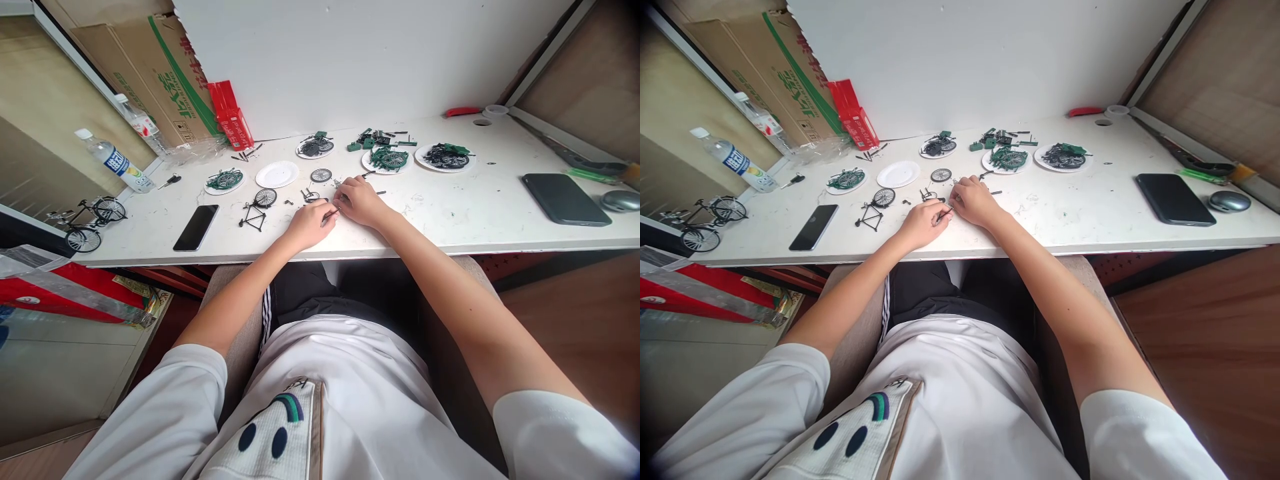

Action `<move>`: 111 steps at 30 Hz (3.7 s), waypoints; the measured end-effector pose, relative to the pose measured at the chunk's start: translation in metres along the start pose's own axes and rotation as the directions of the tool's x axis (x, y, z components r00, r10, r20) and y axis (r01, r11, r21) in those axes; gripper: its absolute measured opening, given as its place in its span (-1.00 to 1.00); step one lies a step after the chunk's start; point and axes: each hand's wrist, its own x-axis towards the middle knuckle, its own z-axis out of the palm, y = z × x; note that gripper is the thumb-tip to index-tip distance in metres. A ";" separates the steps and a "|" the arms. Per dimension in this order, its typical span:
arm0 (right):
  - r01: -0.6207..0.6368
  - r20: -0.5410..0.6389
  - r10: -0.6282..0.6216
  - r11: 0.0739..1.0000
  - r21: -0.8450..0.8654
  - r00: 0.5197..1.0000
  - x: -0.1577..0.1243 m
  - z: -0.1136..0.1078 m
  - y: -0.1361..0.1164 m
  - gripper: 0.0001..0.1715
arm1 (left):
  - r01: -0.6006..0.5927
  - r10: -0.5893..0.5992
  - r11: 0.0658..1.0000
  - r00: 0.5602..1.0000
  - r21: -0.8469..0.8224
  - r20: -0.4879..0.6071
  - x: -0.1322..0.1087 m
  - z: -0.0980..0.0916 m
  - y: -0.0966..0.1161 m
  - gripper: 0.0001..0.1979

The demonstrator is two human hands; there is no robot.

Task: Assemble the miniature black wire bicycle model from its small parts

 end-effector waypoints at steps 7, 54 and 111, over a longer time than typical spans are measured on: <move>0.006 -0.007 -0.006 1.000 0.005 1.000 0.000 0.000 0.001 -0.71 | -0.004 0.004 1.000 1.000 0.002 -0.008 0.000 0.002 -0.002 -0.85; 0.018 -0.005 -0.018 1.000 -0.023 1.000 0.001 0.002 0.003 -0.71 | -0.020 0.020 1.000 1.000 0.009 -0.015 0.000 0.002 -0.002 -0.86; 0.005 0.001 -0.005 1.000 -0.020 1.000 0.001 0.001 0.001 -0.67 | -0.014 0.014 1.000 1.000 0.006 -0.016 0.000 0.002 -0.002 -0.86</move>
